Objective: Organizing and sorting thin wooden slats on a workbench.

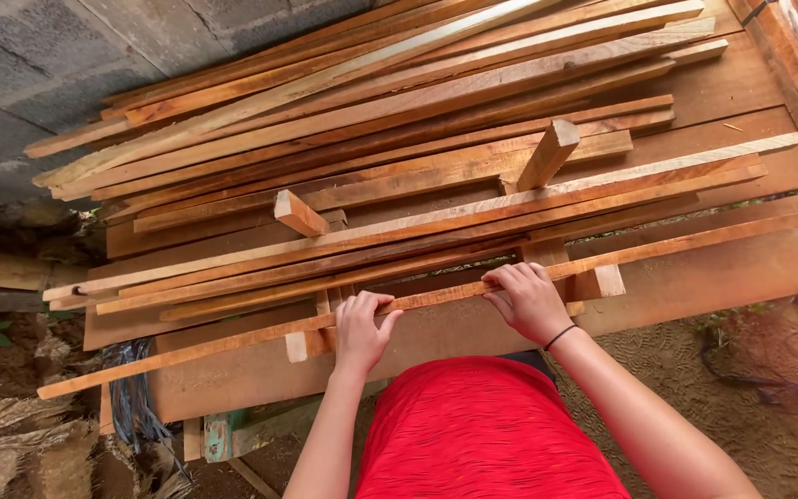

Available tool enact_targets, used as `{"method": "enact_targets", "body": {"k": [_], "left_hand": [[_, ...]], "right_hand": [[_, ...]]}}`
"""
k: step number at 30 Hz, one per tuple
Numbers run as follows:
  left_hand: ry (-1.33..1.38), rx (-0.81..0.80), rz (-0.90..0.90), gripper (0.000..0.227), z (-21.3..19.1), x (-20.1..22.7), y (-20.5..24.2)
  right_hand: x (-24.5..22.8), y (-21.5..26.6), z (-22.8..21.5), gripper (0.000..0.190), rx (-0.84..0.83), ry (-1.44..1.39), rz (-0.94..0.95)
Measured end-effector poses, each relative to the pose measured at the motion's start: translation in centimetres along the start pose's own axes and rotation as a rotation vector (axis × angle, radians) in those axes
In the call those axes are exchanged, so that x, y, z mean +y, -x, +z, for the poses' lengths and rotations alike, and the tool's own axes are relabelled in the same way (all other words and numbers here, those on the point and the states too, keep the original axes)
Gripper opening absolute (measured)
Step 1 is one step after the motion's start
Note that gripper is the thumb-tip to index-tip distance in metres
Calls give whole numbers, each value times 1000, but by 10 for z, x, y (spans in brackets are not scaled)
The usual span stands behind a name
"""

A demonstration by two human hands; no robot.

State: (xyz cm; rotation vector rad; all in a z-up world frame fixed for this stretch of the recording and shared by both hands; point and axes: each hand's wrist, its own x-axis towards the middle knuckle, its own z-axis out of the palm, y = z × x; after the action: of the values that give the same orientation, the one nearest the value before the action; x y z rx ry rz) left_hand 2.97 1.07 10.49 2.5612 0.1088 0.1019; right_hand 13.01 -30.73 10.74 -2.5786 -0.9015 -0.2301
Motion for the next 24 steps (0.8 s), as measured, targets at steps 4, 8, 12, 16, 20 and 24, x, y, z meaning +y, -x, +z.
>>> {"method": "enact_targets", "body": {"k": [4,8,12,16,20,24], "left_hand": [[33,-17,-28,29,-4,5,8],[49,1,-36,29,-5,7,7],[42,-29,-51,29,1,5,6],[91,-83,-75,29,35,-25,11],[87,-200,-90,36,65,-40,8],[-6,-326,-137,40,85,-48,6]], "right_hand": [[0,5,-1,28,-33,-16,2],[-1,1,-1,29,-36,-14,-2],[1,0,-1,28,-55,5,1],[6,9,21,31,-97,33,-9],[23,18,60,42,-250,-48,18],[38,25,93,54,-479,-42,93]]}}
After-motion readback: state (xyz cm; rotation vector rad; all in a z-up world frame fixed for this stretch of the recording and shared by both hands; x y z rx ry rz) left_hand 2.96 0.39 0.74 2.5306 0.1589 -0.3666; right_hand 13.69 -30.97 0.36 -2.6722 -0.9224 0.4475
